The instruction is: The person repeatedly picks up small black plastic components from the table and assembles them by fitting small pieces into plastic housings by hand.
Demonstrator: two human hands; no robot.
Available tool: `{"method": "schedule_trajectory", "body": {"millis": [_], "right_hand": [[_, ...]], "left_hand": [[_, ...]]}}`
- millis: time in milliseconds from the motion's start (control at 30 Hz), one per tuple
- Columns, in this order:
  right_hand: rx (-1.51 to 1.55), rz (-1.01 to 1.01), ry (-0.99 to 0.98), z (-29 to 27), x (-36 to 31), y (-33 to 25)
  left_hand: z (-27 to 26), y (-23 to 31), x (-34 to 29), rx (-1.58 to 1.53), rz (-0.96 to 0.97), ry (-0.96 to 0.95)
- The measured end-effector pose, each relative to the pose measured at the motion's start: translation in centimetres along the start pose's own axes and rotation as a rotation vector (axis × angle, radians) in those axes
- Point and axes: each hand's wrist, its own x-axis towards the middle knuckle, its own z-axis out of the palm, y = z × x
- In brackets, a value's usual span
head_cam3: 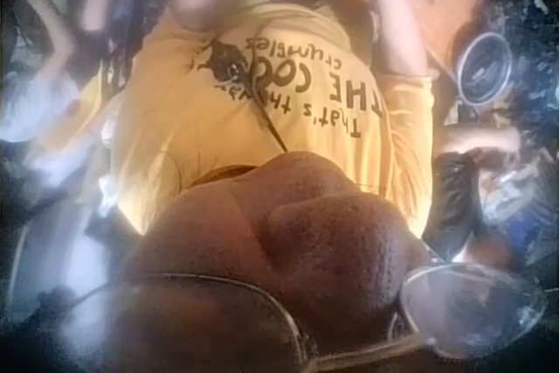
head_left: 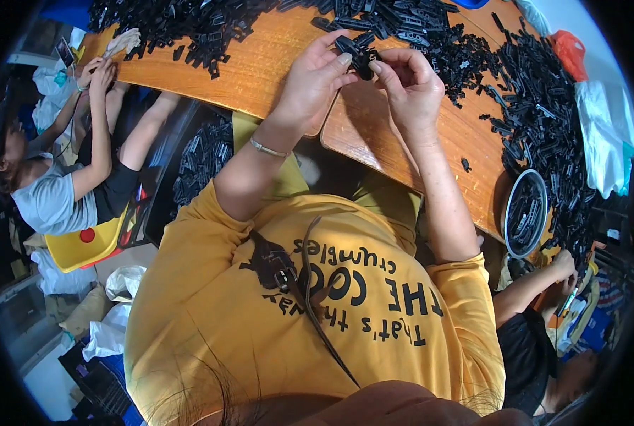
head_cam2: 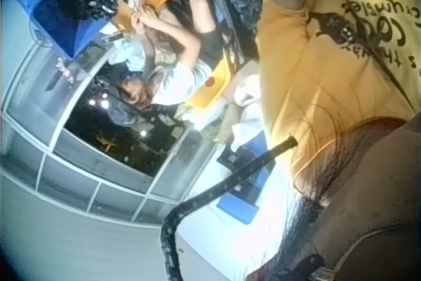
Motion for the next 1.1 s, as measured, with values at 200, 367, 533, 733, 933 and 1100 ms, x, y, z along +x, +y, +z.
{"method": "schedule_trajectory", "body": {"millis": [200, 367, 533, 733, 933, 1100], "right_hand": [[-0.182, -0.159, 0.031, -0.3, 0.3, 0.3], [-0.389, -0.214, -0.007, -1.0, 1.1, 1.3], [-0.626, -0.253, -0.067, -1.7, 1.4, 3.0], [-0.293, 0.004, -0.005, -2.2, 1.3, 4.6], [-0.030, 0.097, 0.059, -0.9, 0.5, 2.1], [-0.207, -0.202, 0.039, -0.8, 0.2, 1.6]], "left_hand": [[0.3, 0.1, 0.1, -0.015, 0.020, -0.056], [-0.3, -0.8, 2.0, 0.030, 0.021, 0.014], [0.0, -1.2, 2.8, 0.078, 0.014, 0.003], [-0.9, -2.4, 3.7, -0.051, -0.102, -0.014], [-0.6, -2.1, 3.3, -0.181, -0.094, -0.099], [-0.6, -1.8, 3.0, -0.221, -0.083, -0.098]]}}
